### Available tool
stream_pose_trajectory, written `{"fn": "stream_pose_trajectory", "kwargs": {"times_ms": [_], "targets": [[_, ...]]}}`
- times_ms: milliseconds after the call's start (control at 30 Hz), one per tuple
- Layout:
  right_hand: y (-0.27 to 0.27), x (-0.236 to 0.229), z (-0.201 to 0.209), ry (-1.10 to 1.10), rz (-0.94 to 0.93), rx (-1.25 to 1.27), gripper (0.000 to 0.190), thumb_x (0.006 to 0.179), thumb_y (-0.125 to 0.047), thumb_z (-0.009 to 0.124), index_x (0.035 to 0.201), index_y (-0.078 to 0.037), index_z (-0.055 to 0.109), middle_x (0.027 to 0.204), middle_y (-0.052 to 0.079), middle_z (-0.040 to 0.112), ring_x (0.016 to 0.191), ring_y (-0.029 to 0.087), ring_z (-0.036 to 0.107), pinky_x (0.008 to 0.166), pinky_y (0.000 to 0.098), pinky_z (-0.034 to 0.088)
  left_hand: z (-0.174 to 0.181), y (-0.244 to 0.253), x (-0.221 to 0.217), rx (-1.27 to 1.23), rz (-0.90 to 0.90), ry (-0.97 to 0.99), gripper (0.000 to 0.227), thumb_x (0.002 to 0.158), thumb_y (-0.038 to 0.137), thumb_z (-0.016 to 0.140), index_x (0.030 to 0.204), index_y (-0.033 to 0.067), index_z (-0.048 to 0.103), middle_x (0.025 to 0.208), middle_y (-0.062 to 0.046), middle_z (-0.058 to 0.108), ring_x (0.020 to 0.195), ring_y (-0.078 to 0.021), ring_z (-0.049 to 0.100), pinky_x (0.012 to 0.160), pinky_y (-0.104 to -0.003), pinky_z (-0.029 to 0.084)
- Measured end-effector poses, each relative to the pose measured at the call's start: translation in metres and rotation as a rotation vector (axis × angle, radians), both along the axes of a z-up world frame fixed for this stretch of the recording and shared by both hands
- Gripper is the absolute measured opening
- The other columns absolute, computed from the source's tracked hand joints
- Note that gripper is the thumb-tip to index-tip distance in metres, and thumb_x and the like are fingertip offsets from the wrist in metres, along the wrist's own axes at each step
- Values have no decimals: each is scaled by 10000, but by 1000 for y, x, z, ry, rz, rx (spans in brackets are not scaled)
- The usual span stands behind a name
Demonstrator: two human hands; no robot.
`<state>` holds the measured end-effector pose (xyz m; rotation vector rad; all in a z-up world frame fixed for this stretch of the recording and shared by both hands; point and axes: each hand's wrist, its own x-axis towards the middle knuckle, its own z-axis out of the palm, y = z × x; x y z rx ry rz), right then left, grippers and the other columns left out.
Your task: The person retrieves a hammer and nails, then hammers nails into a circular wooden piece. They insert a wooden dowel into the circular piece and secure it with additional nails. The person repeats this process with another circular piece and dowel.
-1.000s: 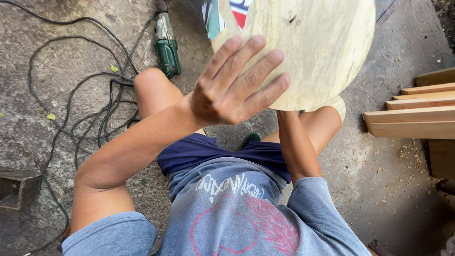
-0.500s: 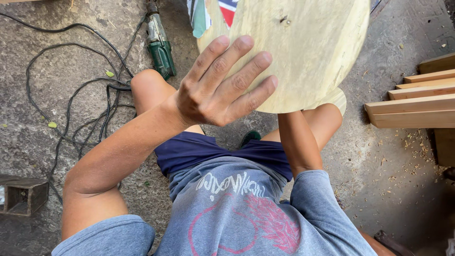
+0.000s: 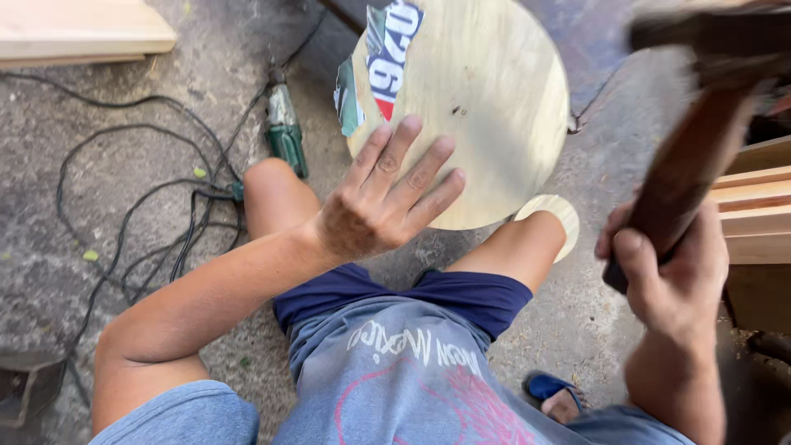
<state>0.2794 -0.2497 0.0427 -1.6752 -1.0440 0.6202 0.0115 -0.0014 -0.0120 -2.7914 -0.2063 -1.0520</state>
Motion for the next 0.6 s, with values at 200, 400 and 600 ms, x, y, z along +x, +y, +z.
{"fn": "stream_pose_trajectory", "kwargs": {"times_ms": [200, 400, 600], "targets": [[16, -36, 57, -598, 178, -508, 584, 831, -232, 750, 1325, -12, 531, 787, 193, 697, 709, 338, 720, 642, 425, 555, -3, -1, 14, -19, -54, 2, 322, 1075, 201, 578, 1350, 67, 678, 1427, -228, 609, 1292, -505, 594, 1085, -616, 482], [11, -40, 77, -664, 51, -478, 482, 888, -240, 741, 1253, -16, 521, 796, 196, 694, 717, 375, 704, 642, 445, 554, -10, 0, 15, -15, -63, -9, 328, 1062, 200, 585, 1349, 61, 661, 1414, -220, 637, 1279, -505, 597, 1077, -624, 485], [45, -51, 80, -671, 63, -369, 339, 951, -189, 730, 1130, 12, 523, 779, 164, 681, 641, 238, 672, 608, 362, 544, -10, -1, 15, -21, -63, -41, 351, 1065, 208, 598, 1377, 65, 671, 1437, -230, 617, 1294, -508, 596, 1087, -630, 470]]}}
